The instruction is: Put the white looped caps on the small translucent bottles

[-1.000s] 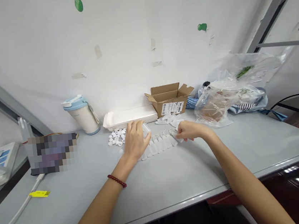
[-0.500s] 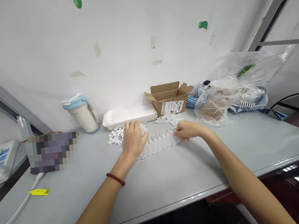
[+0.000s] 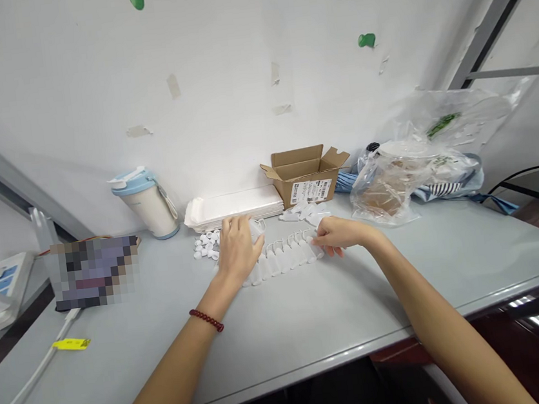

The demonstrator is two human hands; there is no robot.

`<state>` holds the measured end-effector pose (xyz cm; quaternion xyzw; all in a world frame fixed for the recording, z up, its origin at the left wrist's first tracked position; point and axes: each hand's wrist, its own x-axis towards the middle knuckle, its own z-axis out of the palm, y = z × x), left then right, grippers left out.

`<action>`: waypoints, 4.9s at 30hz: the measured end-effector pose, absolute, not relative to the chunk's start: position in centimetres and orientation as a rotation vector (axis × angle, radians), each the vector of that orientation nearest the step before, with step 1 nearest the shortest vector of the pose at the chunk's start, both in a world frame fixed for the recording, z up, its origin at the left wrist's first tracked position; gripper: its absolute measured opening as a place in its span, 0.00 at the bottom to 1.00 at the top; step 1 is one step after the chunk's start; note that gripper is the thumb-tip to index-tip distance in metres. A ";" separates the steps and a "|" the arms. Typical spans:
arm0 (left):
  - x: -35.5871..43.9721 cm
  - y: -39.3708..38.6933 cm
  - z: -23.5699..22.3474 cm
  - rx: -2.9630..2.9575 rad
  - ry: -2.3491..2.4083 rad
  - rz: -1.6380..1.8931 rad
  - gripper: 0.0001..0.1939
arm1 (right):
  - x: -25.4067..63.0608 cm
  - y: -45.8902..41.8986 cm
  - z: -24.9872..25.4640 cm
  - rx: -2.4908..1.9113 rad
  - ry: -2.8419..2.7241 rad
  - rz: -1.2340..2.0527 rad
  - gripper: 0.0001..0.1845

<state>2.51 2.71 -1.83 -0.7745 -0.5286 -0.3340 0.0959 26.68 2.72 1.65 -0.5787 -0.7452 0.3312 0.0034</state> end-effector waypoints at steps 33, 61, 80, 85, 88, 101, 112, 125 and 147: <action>0.1 -1.5 -2.4 -2.498 -1.158 -0.536 0.41 | 22.2 1.6 0.6 -1.272 -1.827 0.900 0.21; -3.3 0.7 -1.2 -2.451 -1.366 -0.804 0.24 | 22.2 1.5 1.0 -1.303 -1.758 0.929 0.19; 5.0 10.2 -0.7 -2.489 -1.547 -0.418 0.10 | 22.7 3.2 -0.9 -1.486 -1.802 0.486 0.14; 5.6 9.9 -1.4 -2.520 -1.586 -0.489 0.09 | 22.5 3.1 -1.0 -1.469 -1.885 0.440 0.12; 5.8 9.7 -1.3 -2.551 -1.642 -0.602 0.07 | 22.5 3.1 -1.0 -1.473 -1.923 0.417 0.11; 2.6 3.3 0.7 -2.652 -2.239 -1.966 0.11 | 22.1 2.5 -1.1 -1.305 -1.865 0.348 0.09; 1.6 0.8 0.3 -2.329 -2.396 -2.827 0.09 | 20.5 1.4 -2.2 -1.171 -2.175 0.256 0.08; 2.4 0.2 0.0 -2.397 -2.271 -2.774 0.09 | 20.3 1.3 -2.8 -0.979 -2.134 0.231 0.08; 3.2 -0.8 -0.2 -2.505 -1.980 -2.443 0.10 | 20.6 1.1 -2.4 -0.913 -2.140 0.150 0.10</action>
